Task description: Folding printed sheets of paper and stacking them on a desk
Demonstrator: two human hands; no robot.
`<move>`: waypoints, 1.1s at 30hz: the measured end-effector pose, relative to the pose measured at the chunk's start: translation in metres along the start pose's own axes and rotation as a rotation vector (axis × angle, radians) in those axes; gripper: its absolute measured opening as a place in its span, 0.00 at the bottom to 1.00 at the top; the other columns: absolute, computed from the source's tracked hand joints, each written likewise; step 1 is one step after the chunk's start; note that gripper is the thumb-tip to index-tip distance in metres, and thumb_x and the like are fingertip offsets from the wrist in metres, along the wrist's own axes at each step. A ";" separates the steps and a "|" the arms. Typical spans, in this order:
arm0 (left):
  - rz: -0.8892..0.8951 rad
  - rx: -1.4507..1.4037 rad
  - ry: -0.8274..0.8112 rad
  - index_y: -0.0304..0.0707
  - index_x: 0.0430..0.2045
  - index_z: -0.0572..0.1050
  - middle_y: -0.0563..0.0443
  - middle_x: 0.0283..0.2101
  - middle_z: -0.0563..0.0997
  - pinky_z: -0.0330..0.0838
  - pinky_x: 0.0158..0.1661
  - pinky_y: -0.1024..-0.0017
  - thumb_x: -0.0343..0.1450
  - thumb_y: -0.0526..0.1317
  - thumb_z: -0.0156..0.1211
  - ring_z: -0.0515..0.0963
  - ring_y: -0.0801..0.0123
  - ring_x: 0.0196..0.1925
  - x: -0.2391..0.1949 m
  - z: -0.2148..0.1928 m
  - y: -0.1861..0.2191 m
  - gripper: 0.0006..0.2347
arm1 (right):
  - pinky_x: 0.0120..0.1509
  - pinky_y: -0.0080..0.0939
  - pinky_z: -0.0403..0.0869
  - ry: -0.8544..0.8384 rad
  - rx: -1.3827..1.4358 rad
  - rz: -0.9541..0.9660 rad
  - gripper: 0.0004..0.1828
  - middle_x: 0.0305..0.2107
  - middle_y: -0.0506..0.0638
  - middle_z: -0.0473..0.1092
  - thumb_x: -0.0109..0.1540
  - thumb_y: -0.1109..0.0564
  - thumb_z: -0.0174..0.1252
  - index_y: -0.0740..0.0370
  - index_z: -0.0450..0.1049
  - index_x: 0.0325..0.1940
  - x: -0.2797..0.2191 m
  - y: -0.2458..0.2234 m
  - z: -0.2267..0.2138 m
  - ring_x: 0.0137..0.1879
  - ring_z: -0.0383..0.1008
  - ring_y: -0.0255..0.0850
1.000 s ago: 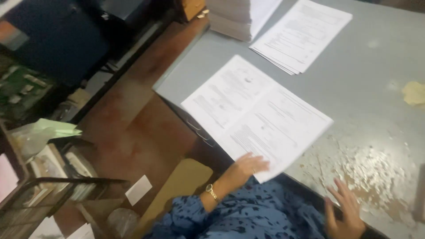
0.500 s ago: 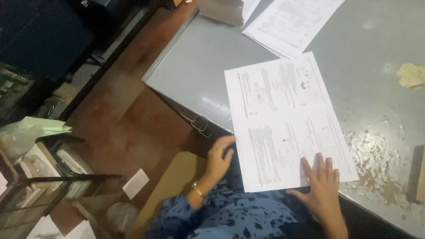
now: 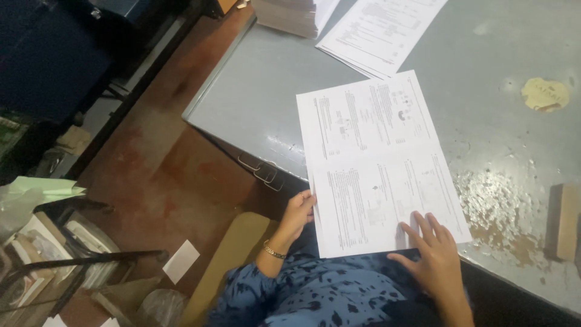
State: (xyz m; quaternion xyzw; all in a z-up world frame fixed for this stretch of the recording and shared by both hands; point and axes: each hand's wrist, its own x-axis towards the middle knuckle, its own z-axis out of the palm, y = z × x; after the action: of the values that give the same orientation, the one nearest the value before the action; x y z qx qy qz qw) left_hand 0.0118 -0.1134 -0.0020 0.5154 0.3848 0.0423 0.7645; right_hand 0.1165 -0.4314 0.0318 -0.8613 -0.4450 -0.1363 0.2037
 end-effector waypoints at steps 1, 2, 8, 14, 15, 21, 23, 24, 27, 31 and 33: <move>0.022 0.028 -0.034 0.40 0.44 0.78 0.50 0.39 0.84 0.78 0.31 0.75 0.73 0.41 0.59 0.83 0.71 0.35 -0.003 0.001 0.004 0.09 | 0.70 0.58 0.69 0.008 -0.037 -0.014 0.44 0.66 0.53 0.68 0.47 0.31 0.70 0.49 0.72 0.63 0.002 -0.002 -0.002 0.74 0.67 0.56; 0.020 0.030 -0.041 0.40 0.44 0.78 0.50 0.39 0.84 0.78 0.31 0.75 0.73 0.41 0.59 0.83 0.71 0.35 -0.003 0.002 0.001 0.09 | 0.70 0.58 0.69 0.008 -0.041 -0.008 0.44 0.66 0.53 0.68 0.47 0.31 0.70 0.49 0.72 0.63 0.001 -0.003 0.002 0.74 0.67 0.56; 0.144 0.057 -0.058 0.33 0.50 0.76 0.43 0.47 0.85 0.82 0.42 0.72 0.69 0.34 0.65 0.84 0.68 0.44 0.003 0.006 -0.012 0.15 | 0.79 0.54 0.61 -0.120 0.078 -0.052 0.54 0.74 0.50 0.55 0.47 0.33 0.71 0.42 0.59 0.74 0.008 -0.027 0.012 0.77 0.55 0.46; 0.250 0.125 -0.023 0.33 0.48 0.79 0.48 0.48 0.86 0.81 0.45 0.75 0.68 0.34 0.64 0.84 0.72 0.46 0.005 0.015 -0.025 0.14 | 0.75 0.55 0.65 0.000 0.116 -0.250 0.44 0.71 0.58 0.60 0.58 0.39 0.67 0.58 0.61 0.73 0.018 -0.044 0.008 0.76 0.61 0.57; 0.219 0.190 -0.001 0.36 0.47 0.80 0.51 0.38 0.86 0.78 0.32 0.76 0.66 0.33 0.64 0.82 0.75 0.35 0.005 0.017 -0.028 0.14 | 0.74 0.54 0.65 0.012 0.135 -0.277 0.38 0.69 0.58 0.61 0.60 0.44 0.65 0.60 0.63 0.71 0.019 -0.045 0.007 0.75 0.62 0.57; 0.245 0.433 0.020 0.43 0.49 0.80 0.51 0.29 0.86 0.75 0.23 0.74 0.62 0.37 0.69 0.80 0.76 0.24 -0.001 0.034 -0.042 0.20 | 0.76 0.58 0.63 -0.010 0.132 -0.278 0.52 0.73 0.57 0.56 0.55 0.33 0.69 0.57 0.57 0.75 0.016 -0.048 0.009 0.78 0.56 0.58; 0.244 0.465 0.003 0.44 0.50 0.79 0.51 0.30 0.87 0.77 0.29 0.74 0.61 0.39 0.70 0.83 0.76 0.28 -0.005 0.042 -0.050 0.21 | 0.77 0.61 0.60 -0.063 0.084 -0.265 0.62 0.76 0.58 0.50 0.51 0.24 0.70 0.55 0.51 0.78 0.009 -0.046 0.015 0.81 0.50 0.59; 0.266 0.472 -0.021 0.43 0.49 0.78 0.50 0.32 0.88 0.78 0.31 0.74 0.61 0.39 0.71 0.84 0.75 0.31 -0.002 0.045 -0.060 0.21 | 0.77 0.58 0.60 -0.084 0.096 -0.256 0.55 0.75 0.57 0.53 0.50 0.42 0.64 0.57 0.53 0.78 0.005 -0.044 0.019 0.79 0.53 0.57; 0.273 0.531 -0.057 0.43 0.49 0.77 0.51 0.33 0.87 0.76 0.31 0.75 0.60 0.39 0.70 0.84 0.75 0.31 -0.007 0.050 -0.061 0.21 | 0.74 0.54 0.66 -0.029 0.173 -0.227 0.42 0.69 0.58 0.61 0.53 0.64 0.55 0.61 0.59 0.73 0.001 -0.042 0.014 0.73 0.63 0.55; 0.294 0.509 -0.122 0.42 0.52 0.77 0.49 0.35 0.86 0.76 0.29 0.77 0.61 0.35 0.68 0.81 0.77 0.30 -0.014 0.053 -0.052 0.22 | 0.71 0.49 0.70 -0.065 0.347 -0.203 0.30 0.65 0.51 0.69 0.59 0.62 0.60 0.57 0.68 0.68 -0.005 -0.032 0.001 0.68 0.70 0.48; 0.344 0.557 -0.126 0.41 0.53 0.76 0.50 0.35 0.86 0.75 0.28 0.77 0.62 0.36 0.68 0.81 0.77 0.29 -0.016 0.053 -0.045 0.22 | 0.69 0.43 0.71 -0.034 0.394 -0.137 0.25 0.60 0.48 0.73 0.61 0.62 0.58 0.52 0.72 0.64 -0.016 -0.027 0.005 0.65 0.74 0.44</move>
State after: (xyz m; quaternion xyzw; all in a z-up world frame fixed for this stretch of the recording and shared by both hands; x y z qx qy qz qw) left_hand 0.0198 -0.1817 -0.0208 0.7637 0.2408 0.0318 0.5981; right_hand 0.0858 -0.4264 0.0273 -0.7745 -0.5241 -0.0458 0.3511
